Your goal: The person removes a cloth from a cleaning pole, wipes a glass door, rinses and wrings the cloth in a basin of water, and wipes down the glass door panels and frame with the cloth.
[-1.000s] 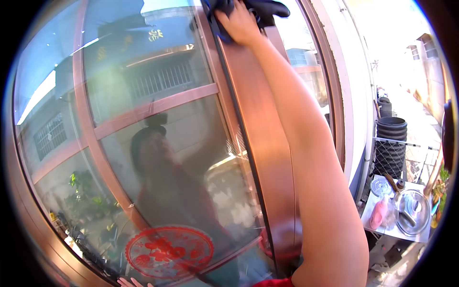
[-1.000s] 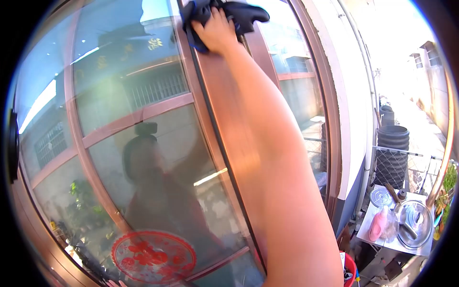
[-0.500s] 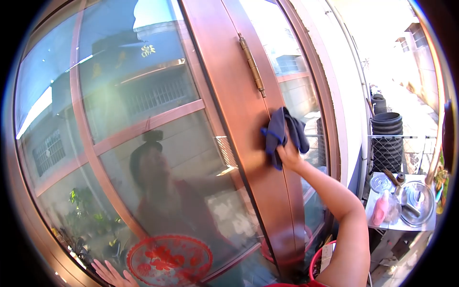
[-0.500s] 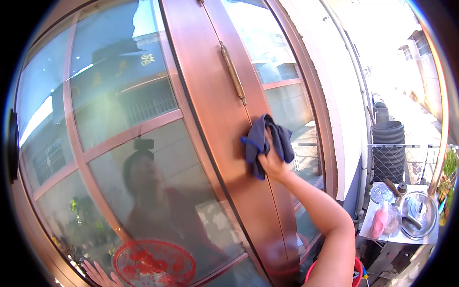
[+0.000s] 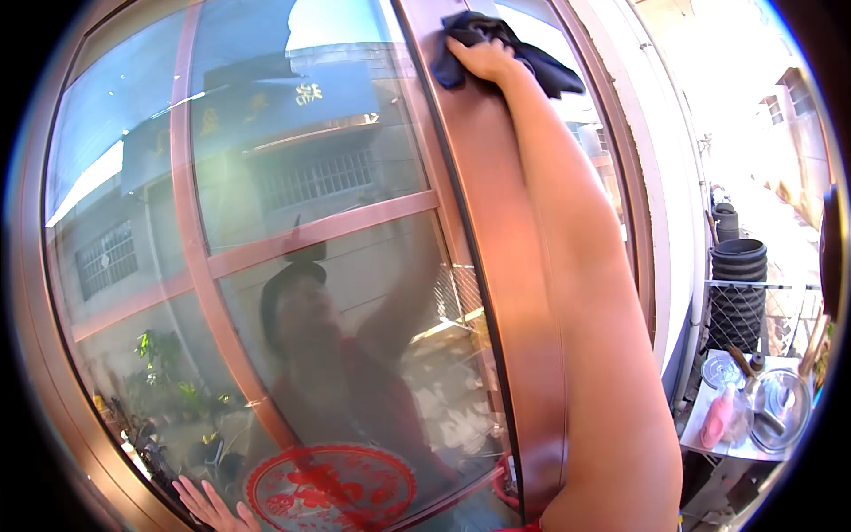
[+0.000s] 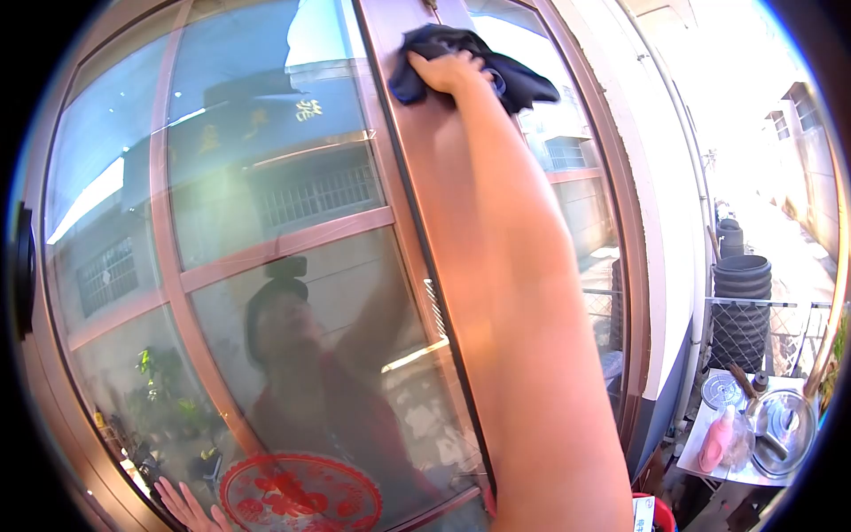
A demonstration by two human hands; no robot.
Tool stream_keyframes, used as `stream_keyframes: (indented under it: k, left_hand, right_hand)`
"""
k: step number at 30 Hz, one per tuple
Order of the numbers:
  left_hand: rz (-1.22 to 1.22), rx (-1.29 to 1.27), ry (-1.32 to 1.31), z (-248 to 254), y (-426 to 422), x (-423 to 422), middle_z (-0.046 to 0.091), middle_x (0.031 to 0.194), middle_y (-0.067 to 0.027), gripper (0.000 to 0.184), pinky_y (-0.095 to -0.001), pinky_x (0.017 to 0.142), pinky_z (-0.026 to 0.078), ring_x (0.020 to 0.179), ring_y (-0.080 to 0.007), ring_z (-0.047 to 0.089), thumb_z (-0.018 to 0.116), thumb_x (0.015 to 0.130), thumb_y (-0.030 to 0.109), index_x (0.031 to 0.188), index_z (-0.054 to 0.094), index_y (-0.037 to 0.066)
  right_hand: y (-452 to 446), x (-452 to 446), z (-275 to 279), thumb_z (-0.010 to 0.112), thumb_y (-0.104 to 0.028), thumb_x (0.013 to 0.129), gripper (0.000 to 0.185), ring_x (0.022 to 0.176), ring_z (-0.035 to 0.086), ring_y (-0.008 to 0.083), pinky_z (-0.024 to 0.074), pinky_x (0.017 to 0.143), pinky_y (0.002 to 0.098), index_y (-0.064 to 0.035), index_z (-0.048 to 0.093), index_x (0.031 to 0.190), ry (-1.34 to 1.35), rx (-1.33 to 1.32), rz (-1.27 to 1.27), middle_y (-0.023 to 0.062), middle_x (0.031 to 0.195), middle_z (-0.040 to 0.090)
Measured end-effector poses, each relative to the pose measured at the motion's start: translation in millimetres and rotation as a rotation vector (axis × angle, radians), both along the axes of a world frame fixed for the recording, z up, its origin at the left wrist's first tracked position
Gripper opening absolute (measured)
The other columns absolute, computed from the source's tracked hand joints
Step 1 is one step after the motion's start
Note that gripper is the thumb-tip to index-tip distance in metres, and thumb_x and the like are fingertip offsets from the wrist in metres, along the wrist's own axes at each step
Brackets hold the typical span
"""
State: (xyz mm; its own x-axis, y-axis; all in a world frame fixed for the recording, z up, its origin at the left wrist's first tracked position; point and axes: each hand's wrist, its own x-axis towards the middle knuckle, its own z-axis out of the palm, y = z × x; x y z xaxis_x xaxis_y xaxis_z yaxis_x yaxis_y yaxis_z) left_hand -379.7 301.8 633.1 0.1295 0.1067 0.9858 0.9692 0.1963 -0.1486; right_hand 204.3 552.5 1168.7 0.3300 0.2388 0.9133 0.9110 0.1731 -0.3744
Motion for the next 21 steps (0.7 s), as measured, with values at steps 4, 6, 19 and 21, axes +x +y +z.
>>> stream_keyframes:
  k: [4,6,19,21]
  left_hand:
    - [0.004,0.017,0.006,1,3,-1,0.034,0.151,-0.0283,0.063,-0.0623,0.105,0.031,0.136,-0.0516,0.034,0.038,0.1,0.051,0.146,0.04,0.009]
    - [-0.008,0.032,0.013,2,6,0,0.034,0.151,-0.0282,0.063,-0.0622,0.106,0.031,0.136,-0.0514,0.034,0.038,0.1,0.052,0.146,0.04,0.009]
    - [-0.034,0.03,-0.032,-10,2,-6,0.034,0.152,-0.026,0.065,-0.0612,0.111,0.025,0.138,-0.0504,0.031,0.037,0.1,0.054,0.148,0.04,0.01]
    - [-0.008,-0.006,-0.043,-17,5,-17,0.031,0.153,-0.0265,0.064,-0.0616,0.112,0.022,0.14,-0.0508,0.028,0.036,0.1,0.052,0.149,0.037,0.01]
  right_hand:
    - [-67,-111,-18,0.041,-0.076,0.086,0.091,0.134,0.039,0.0417,0.035,0.106,0.0549,-0.002,0.05,0.138,-0.29,0.249,0.056,0.0271,0.142,0.044]
    - [-71,-162,-23,0.042,-0.075,0.086,0.091,0.137,0.037,0.0386,0.0334,0.108,0.0563,-0.0047,0.042,0.144,-0.485,0.314,0.206,0.0229,0.146,0.041]
    - [-21,-45,28,0.043,-0.066,0.089,0.077,0.124,0.054,0.0379,0.0416,0.104,0.044,-0.0001,0.062,0.125,-0.152,0.456,0.221,0.0255,0.129,0.059]
    - [-13,-22,8,0.043,-0.071,0.086,0.082,0.123,0.055,0.0398,0.0406,0.106,0.0438,-0.0002,0.063,0.124,0.23,0.422,0.094,0.0247,0.129,0.06]
